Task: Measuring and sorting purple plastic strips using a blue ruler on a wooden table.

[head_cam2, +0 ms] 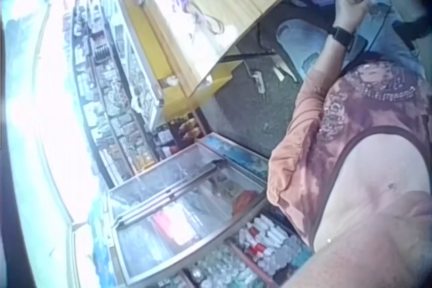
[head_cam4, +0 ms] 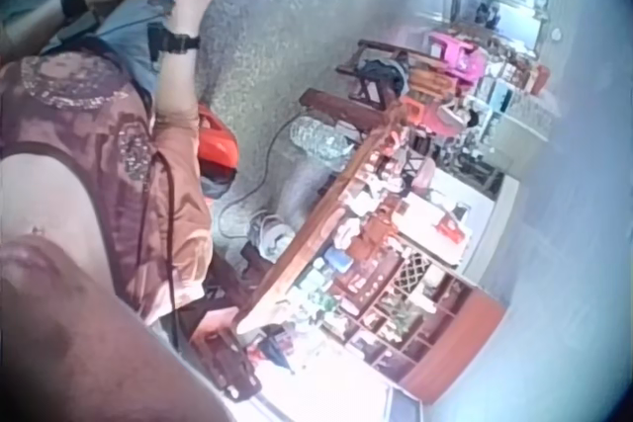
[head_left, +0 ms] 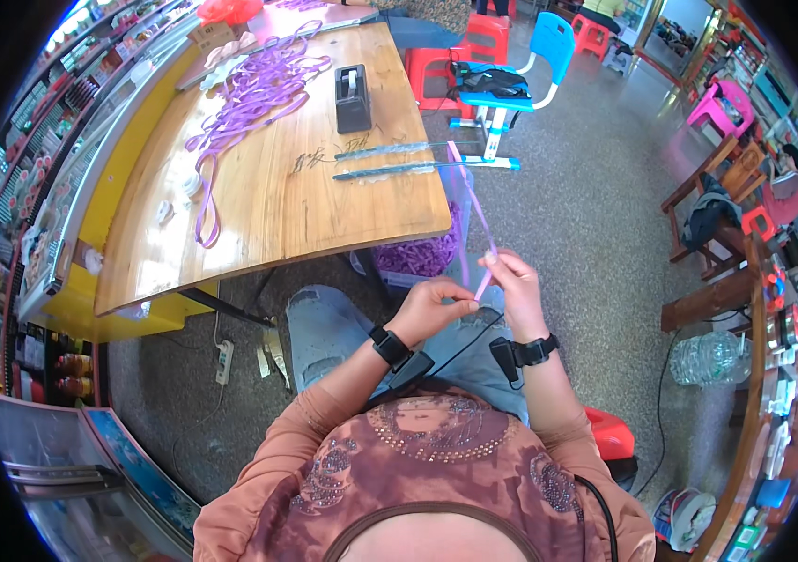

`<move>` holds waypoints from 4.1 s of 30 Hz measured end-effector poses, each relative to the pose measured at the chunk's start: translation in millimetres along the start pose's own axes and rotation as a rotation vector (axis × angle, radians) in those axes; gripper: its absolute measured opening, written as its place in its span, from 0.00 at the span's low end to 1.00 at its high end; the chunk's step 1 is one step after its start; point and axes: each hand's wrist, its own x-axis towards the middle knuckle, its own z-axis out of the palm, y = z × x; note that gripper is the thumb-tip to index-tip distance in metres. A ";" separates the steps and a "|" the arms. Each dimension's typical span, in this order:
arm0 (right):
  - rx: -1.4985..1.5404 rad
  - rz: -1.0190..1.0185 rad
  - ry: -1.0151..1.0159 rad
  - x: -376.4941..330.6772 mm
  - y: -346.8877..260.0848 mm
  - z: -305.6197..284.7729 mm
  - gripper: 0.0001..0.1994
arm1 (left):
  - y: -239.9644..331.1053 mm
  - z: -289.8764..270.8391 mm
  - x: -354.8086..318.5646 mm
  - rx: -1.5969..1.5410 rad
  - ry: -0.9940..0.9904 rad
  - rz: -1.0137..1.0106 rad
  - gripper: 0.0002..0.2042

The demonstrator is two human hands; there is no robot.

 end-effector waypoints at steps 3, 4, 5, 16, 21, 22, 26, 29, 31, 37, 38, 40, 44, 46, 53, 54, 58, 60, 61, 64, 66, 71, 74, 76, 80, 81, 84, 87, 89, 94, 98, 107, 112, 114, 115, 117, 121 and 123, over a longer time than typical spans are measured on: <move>0.138 0.091 0.008 -5.6 -12.6 -4.0 0.10 | 4.1 -8.2 3.5 0.286 0.103 0.320 0.06; 0.222 0.108 -0.010 -9.1 -16.5 -5.0 0.11 | 4.2 -10.4 5.5 0.286 0.103 0.320 0.06; 0.226 0.107 -0.049 -11.5 -18.0 -8.0 0.11 | 4.6 -12.7 8.7 0.347 0.130 0.410 0.06; 0.046 0.235 -0.147 -34.0 -20.4 -4.5 0.10 | 12.2 -3.0 32.6 0.623 0.416 0.620 0.09; 0.022 0.229 -0.164 -38.3 -24.8 -0.3 0.11 | -4.9 -9.0 41.7 0.679 0.548 0.543 0.11; 0.018 0.226 -0.165 -39.2 -26.4 0.1 0.11 | -10.3 -12.0 42.9 0.677 0.551 0.546 0.11; 0.044 0.226 -0.152 -42.0 -30.8 2.8 0.11 | -16.7 -22.3 48.1 0.669 0.574 0.534 0.14; 0.051 0.226 -0.141 -45.0 -31.6 2.6 0.11 | -10.7 -24.0 45.7 0.663 0.543 0.559 0.15; 0.063 0.229 -0.136 -44.3 -31.7 2.7 0.11 | -6.7 -25.3 43.7 0.672 0.520 0.565 0.16; 0.045 0.255 -0.141 -48.2 -27.8 8.7 0.12 | -3.1 -25.7 38.5 0.639 0.395 0.543 0.20; 0.041 0.265 -0.151 -49.6 -25.9 10.7 0.12 | -6.4 -24.2 38.7 0.577 0.404 0.505 0.20; 0.042 0.277 -0.161 -53.5 -19.9 14.5 0.12 | -20.1 -21.0 40.1 0.519 0.411 0.463 0.19; 0.060 0.311 -0.132 -57.2 -6.6 15.7 0.12 | -26.6 -21.9 41.3 -0.417 0.136 0.094 0.16; 0.065 0.326 -0.112 -59.7 -2.4 13.9 0.12 | -12.1 -23.5 38.8 -0.814 0.043 -0.098 0.15; 0.034 0.295 -0.092 -52.4 -8.3 10.8 0.13 | -17.9 -25.4 66.5 -0.928 0.136 -0.188 0.17; 0.038 0.319 -0.078 -51.7 -8.4 9.4 0.13 | -20.9 -28.3 72.3 -0.966 0.113 -0.234 0.17; 0.010 0.273 -0.103 -48.8 -7.9 3.5 0.12 | -22.9 -36.4 85.4 -0.973 -0.050 -0.320 0.14; -0.015 0.274 -0.093 -50.0 -5.9 4.6 0.12 | -31.6 -38.4 89.0 -0.996 -0.049 -0.314 0.13; -0.033 0.252 -0.095 -51.0 -3.2 4.6 0.11 | -35.0 -40.1 91.8 -1.015 -0.050 -0.309 0.12; -0.023 0.286 -0.071 -54.3 3.4 8.3 0.11 | -63.1 -50.0 102.5 -1.080 -0.150 -0.142 0.16; -0.023 0.300 -0.075 -54.2 5.6 4.6 0.11 | -57.5 -37.8 104.9 -1.092 -0.041 -0.105 0.13; -0.108 0.273 -0.130 -48.2 3.7 10.0 0.10 | -74.3 -45.5 131.6 -1.317 0.075 0.001 0.10; -0.186 0.222 -0.164 -43.7 -7.6 11.2 0.11 | -94.8 -56.6 163.9 -1.341 0.024 -0.069 0.09; -0.224 0.251 -0.160 -40.8 -10.3 1.6 0.11 | -78.0 -53.3 167.2 -1.515 -0.192 0.066 0.14; -0.276 0.214 -0.287 -29.9 -20.3 20.3 0.11 | -139.4 -90.6 180.3 -1.714 -0.252 0.025 0.28; -0.280 0.205 -0.255 -26.8 -22.4 15.3 0.10 | -114.4 -98.8 188.1 -1.646 -0.507 0.088 0.27; -0.258 0.237 -0.192 -21.3 -24.6 9.2 0.10 | -106.1 -86.3 200.9 -1.583 -0.425 0.088 0.25; -0.190 0.236 -0.144 -12.1 -27.3 7.1 0.09 | -100.3 -87.3 200.4 -1.462 -0.280 0.090 0.23; -0.134 0.228 -0.109 -6.5 -29.0 4.1 0.09 | -98.1 -88.8 192.8 -1.379 -0.187 0.091 0.21; -0.082 -0.146 -0.088 15.3 -31.7 -11.9 0.08 | -91.1 -92.3 192.3 -1.174 0.034 0.079 0.17; 0.217 -0.251 0.044 39.3 -30.8 -26.1 0.09 | -81.7 -88.8 196.7 -1.003 0.200 0.059 0.15; 0.342 -0.135 0.103 70.4 -44.4 -24.4 0.09 | -49.1 -84.6 254.3 -0.578 0.557 0.018 0.12; 0.155 -0.025 0.060 78.0 -45.1 -25.0 0.09 | -36.4 -83.6 259.4 -0.455 0.593 -0.036 0.12; 0.040 0.180 0.178 81.3 -55.1 -17.7 0.10 | -13.6 -87.8 267.3 -0.824 0.682 -0.632 0.12; 0.044 0.191 0.123 84.7 -47.7 -21.7 0.11 | -14.7 -87.3 267.5 -0.821 0.678 -0.636 0.12; -0.038 0.257 0.065 90.0 -40.2 -22.1 0.11 | -20.5 -88.8 265.9 -0.791 0.680 -0.578 0.12; -0.131 0.284 0.003 97.1 -35.3 -25.2 0.09 | -40.8 -84.8 262.9 -0.736 0.673 -0.463 0.12; -0.101 0.216 0.023 104.4 -35.0 -21.6 0.08 | -52.5 -82.5 261.3 -0.710 0.668 -0.402 0.12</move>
